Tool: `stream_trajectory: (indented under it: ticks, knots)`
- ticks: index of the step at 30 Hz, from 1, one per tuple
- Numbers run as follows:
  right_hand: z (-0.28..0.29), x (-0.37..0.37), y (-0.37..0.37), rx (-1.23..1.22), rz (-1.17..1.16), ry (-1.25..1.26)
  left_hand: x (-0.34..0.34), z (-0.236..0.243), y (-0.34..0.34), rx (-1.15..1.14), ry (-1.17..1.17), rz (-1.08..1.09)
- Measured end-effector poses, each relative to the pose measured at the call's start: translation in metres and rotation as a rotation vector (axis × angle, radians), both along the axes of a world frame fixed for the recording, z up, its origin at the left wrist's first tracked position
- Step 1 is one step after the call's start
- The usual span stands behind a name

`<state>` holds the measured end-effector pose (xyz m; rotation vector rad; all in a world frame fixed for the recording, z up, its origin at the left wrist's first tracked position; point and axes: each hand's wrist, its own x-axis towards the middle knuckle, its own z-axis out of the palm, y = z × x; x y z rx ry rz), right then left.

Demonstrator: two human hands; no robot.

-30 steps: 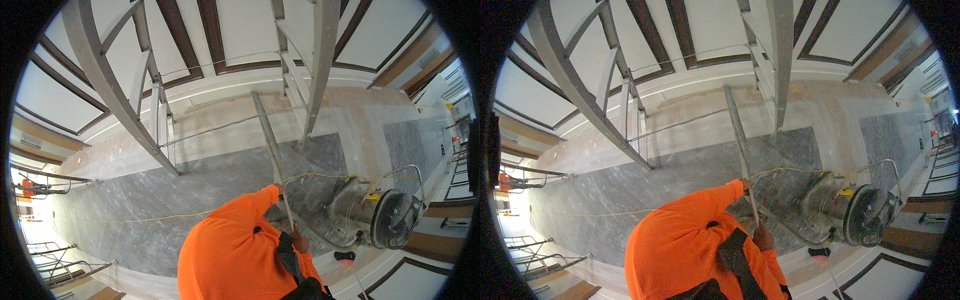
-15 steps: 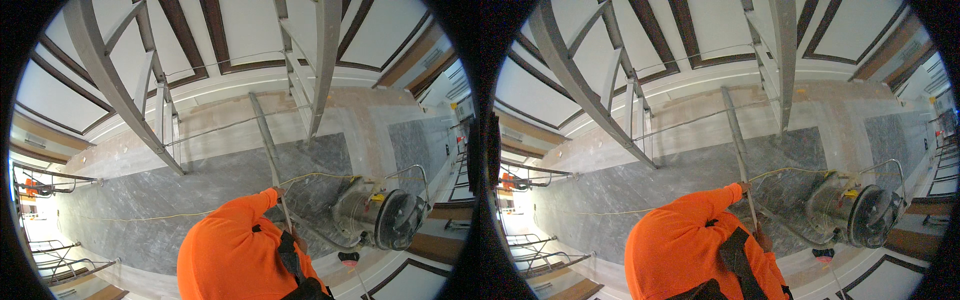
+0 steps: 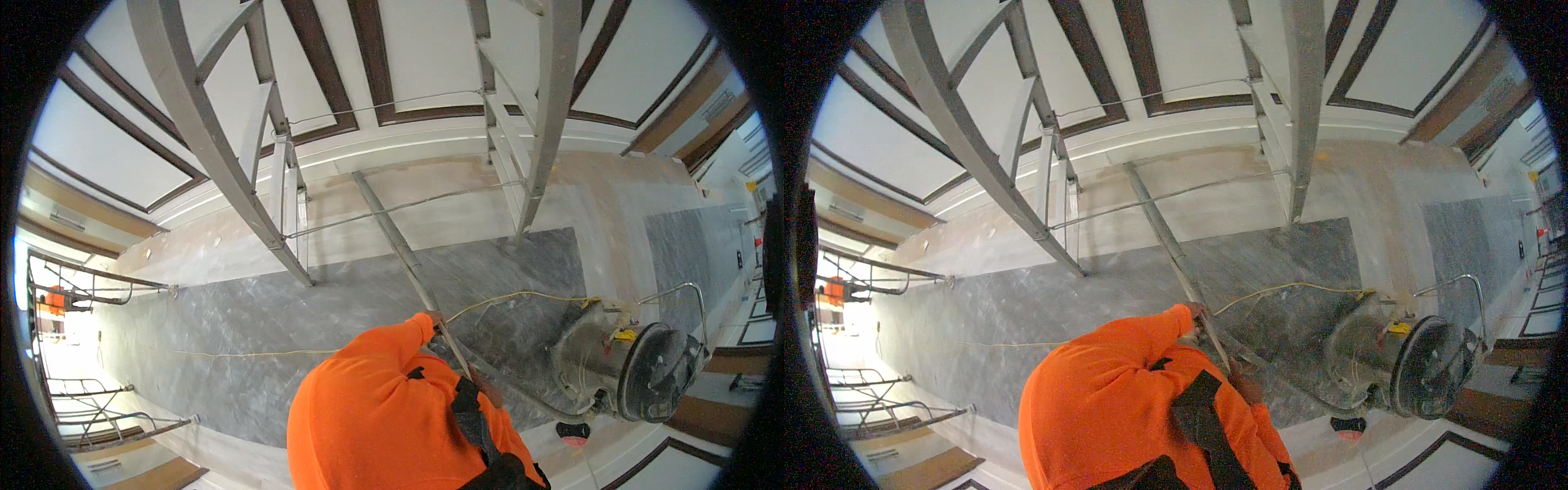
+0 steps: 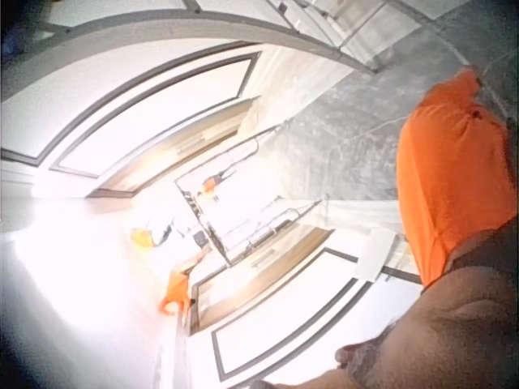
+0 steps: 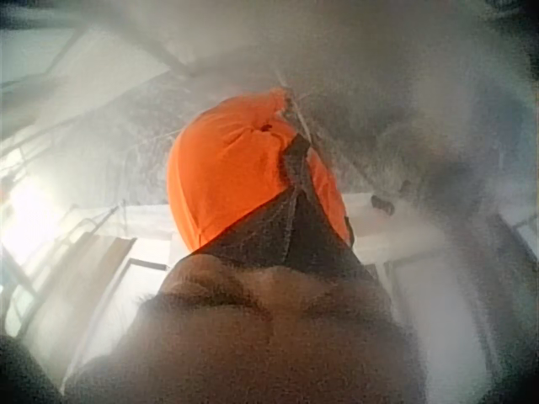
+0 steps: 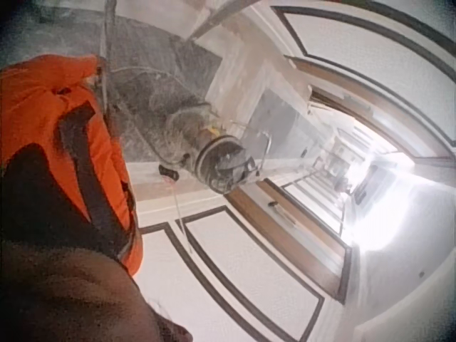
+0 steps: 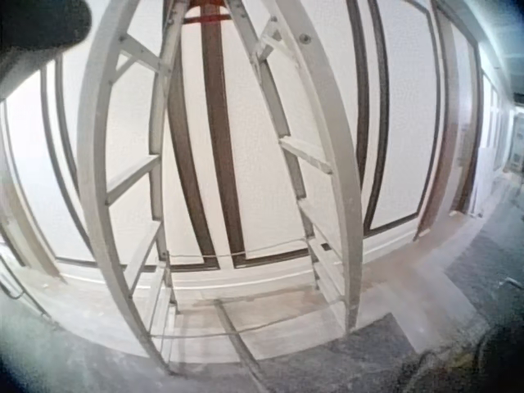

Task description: The person uses a long straight-edge tool to level a floor surface, pulling the tool across the material while standing and bending over the workspace.

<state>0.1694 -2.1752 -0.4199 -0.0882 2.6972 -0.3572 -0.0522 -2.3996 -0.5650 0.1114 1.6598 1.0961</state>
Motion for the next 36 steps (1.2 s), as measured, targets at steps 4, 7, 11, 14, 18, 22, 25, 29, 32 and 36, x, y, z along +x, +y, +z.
stream_trajectory:
  ticks: [4, 7, 11, 14, 18, 22, 25, 29, 32, 36]
  knots:
    - [-0.007, -0.008, -0.003, 0.003, 0.072, 0.034, -0.003, -0.006, -0.005, -0.01, -0.329, 0.462]
    - [-0.009, -0.01, 0.0, 0.017, 0.112, 0.071, -0.006, -0.008, 0.001, 0.007, -0.373, 0.545]
    - [-0.006, -0.01, 0.006, 0.04, 0.14, 0.143, -0.009, -0.01, 0.019, 0.022, -0.39, 0.56]
    - [-0.01, -0.003, 0.02, 0.056, 0.14, 0.302, -0.012, -0.006, 0.035, 0.036, -0.394, 0.529]
    - [0.013, -0.007, 0.028, 0.05, 0.114, 0.1, -0.013, -0.002, 0.053, 0.033, -0.388, 0.478]
    - [0.03, -0.005, 0.029, 0.088, 0.037, 0.011, -0.012, -0.01, 0.07, -0.035, -0.472, 0.535]
    - [0.032, 0.0, 0.033, 0.118, 0.01, 0.046, -0.012, -0.001, 0.079, -0.014, -0.387, 0.405]
    - [0.044, -0.006, 0.032, 0.085, 0.01, -0.002, -0.007, -0.018, 0.076, 0.107, -0.63, 0.677]
    - [0.042, -0.003, 0.036, 0.11, -0.03, -0.031, -0.012, 0.0, 0.087, 0.139, -0.5, 0.489]
    - [0.054, -0.011, 0.034, 0.103, -0.014, -0.166, -0.009, -0.017, 0.084, 0.166, -0.606, 0.641]
